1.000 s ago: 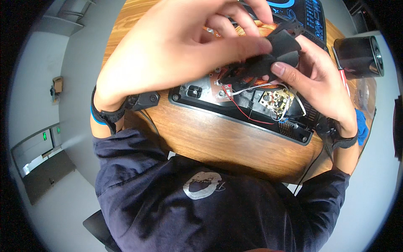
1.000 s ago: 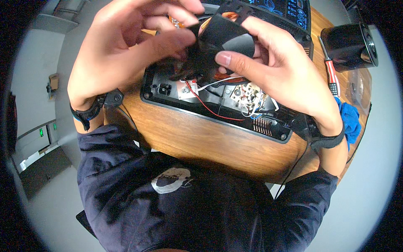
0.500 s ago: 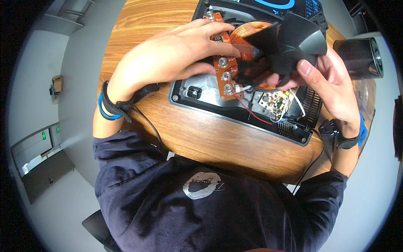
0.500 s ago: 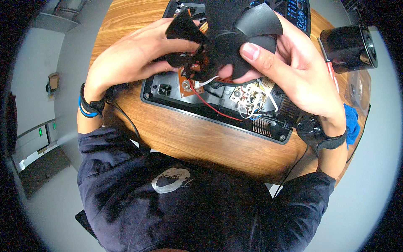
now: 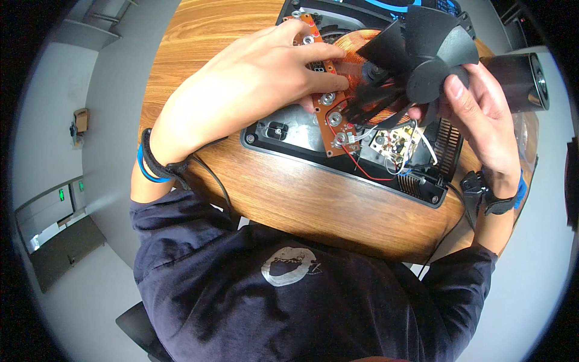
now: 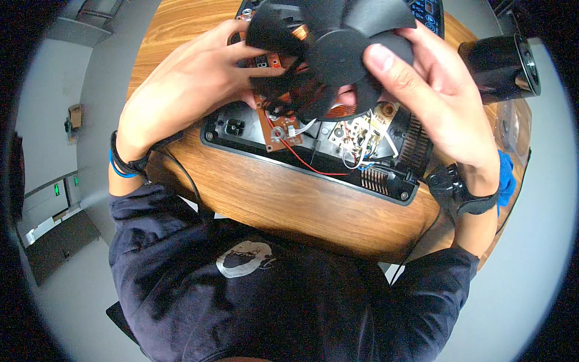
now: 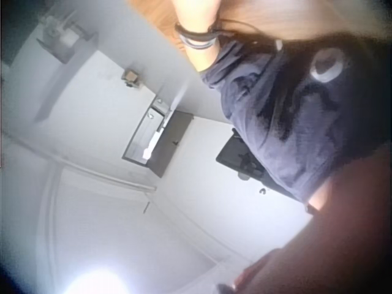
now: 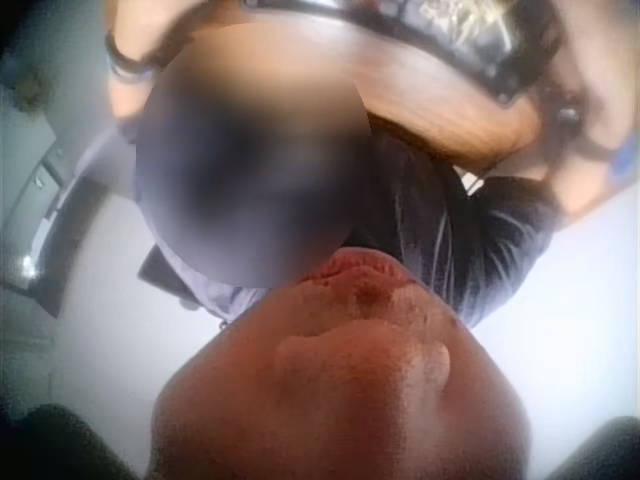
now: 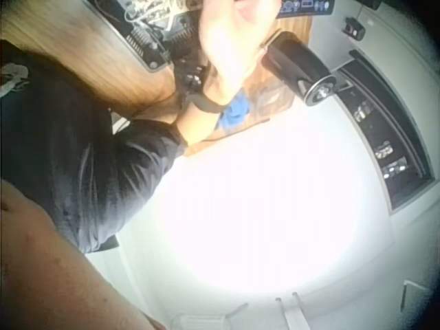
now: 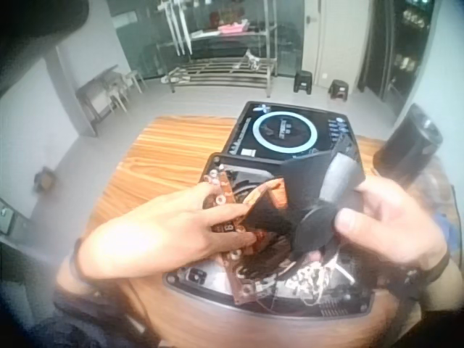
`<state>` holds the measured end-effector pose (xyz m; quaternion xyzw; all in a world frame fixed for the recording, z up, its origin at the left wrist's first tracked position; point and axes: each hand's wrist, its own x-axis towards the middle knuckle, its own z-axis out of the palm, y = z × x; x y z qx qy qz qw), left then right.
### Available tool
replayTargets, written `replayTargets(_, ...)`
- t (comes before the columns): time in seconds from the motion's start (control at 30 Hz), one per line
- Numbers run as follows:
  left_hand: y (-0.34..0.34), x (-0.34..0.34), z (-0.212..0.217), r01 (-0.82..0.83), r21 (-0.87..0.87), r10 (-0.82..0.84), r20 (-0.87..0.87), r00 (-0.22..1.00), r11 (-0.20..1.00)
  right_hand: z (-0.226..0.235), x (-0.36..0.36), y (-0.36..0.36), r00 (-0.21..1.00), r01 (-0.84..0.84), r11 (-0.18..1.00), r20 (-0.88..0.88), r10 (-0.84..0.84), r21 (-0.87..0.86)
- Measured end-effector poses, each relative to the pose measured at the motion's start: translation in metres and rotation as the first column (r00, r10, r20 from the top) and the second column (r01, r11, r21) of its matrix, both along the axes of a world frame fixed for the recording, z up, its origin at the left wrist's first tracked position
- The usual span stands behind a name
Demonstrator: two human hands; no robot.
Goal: The person assembles the internal components of an induction cooktop on a wooden table. They place the copper coil, circuit boards, and fan into the housing, connect wires, and secure the parts by hand.
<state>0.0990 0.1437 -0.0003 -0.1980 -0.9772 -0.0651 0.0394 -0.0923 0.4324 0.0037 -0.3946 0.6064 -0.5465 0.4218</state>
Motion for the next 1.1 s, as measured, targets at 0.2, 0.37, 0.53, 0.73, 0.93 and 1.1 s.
replayTargets(0.2, -0.003, -0.013, 0.016, 0.011, -0.04, -0.012, -0.029, 1.0, 0.999, 0.008, 0.028, -0.01, 0.959, -0.27, 0.963, 0.087, 0.269, 0.002)
replayTargets(0.37, -0.008, -0.013, 0.038, 0.002, -0.149, -0.01, -0.054, 0.998, 0.989, 0.003, 0.008, 0.007, 0.783, -0.574, 0.817, -0.257, 0.566, 0.052)
replayTargets(0.53, -0.002, -0.003, 0.035, -0.051, -0.2, 0.038, -0.068, 0.997, 0.978, -0.007, 0.003, 0.012, 0.731, -0.676, 0.731, -0.211, 0.649, -0.096)
replayTargets(0.73, 0.009, 0.0, 0.044, -0.083, -0.154, 0.074, -0.064, 0.995, 0.984, 0.001, 0.014, 0.01, 0.695, -0.709, 0.685, -0.326, 0.641, -0.166)
replayTargets(0.93, 0.01, 0.0, 0.045, -0.047, -0.273, 0.025, -0.085, 0.996, 0.961, 0.01, 0.022, 0.017, 0.744, -0.623, 0.774, -0.388, 0.545, -0.109)
replayTargets(1.1, 0.011, 0.006, 0.047, -0.052, -0.3, 0.046, -0.026, 0.999, 0.953, -0.004, 0.021, 0.016, 0.786, -0.611, 0.771, -0.256, 0.563, -0.178)
